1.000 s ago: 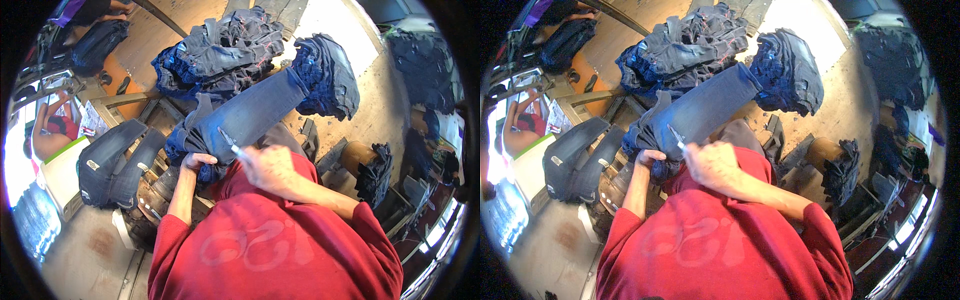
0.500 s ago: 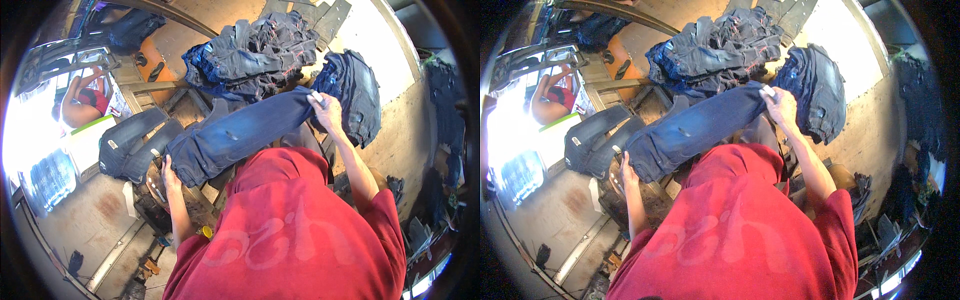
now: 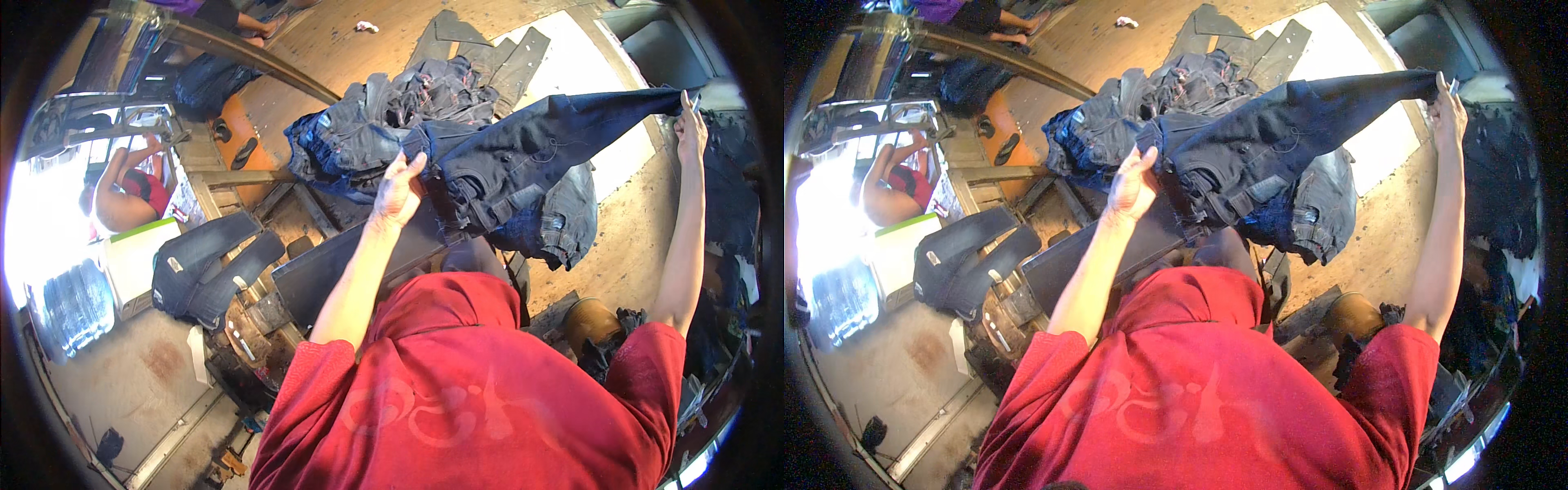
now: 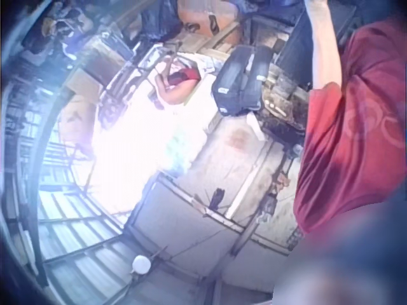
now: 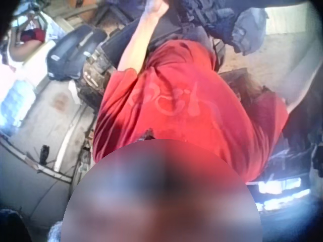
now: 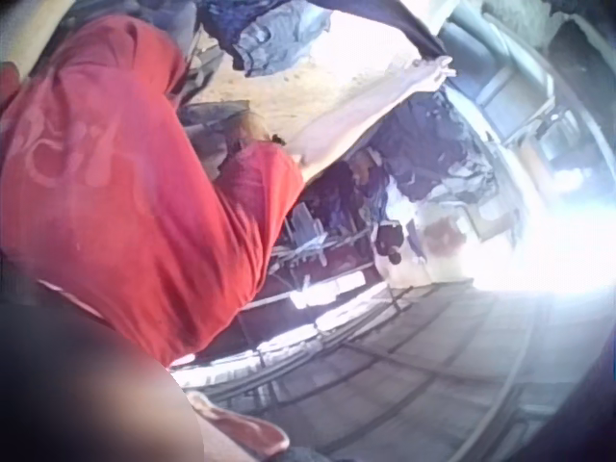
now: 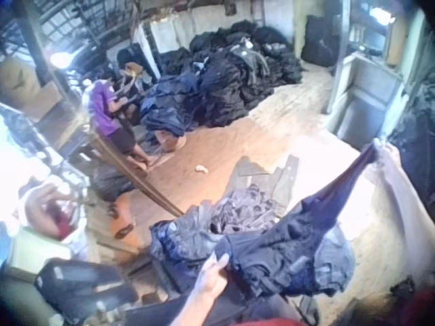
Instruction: The person repeatedly picks up dark trousers from a pile, uses a white marker to draw lines on the fabric, and places them back on the pile. The process is repeated for multiple items.
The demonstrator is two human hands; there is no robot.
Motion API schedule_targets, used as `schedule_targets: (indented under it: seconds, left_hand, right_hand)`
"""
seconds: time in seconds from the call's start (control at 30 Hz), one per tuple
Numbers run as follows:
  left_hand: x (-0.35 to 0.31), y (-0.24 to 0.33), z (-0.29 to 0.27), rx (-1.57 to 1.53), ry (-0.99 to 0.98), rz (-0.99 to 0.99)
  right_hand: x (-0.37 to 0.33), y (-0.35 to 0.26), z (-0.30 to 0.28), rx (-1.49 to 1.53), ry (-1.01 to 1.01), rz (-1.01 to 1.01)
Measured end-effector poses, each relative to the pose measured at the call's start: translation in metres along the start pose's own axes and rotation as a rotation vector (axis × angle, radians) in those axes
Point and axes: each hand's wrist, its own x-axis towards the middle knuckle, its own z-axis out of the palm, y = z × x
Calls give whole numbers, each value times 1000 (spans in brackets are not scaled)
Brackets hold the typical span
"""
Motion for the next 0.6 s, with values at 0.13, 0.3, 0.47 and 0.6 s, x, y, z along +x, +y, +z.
schedule_targets:
  seconds: [0.13, 0.3, 0.47, 0.6]
  left_hand:
    - [16, 19, -9, 85, 66, -97]
    - [21, 21, -23, 116, 143, -155]
    - [65, 21, -1, 173, -59, -134]
    - [113, 58, 24, 263, -68, 62]
  right_hand:
    - [-1, -9, -11, 44, -108, 1]
    - [-5, 10, -6, -39, -139, 2]
    - [4, -11, 14, -124, -94, -109]
    - [8, -15, 26, -215, -114, -92]
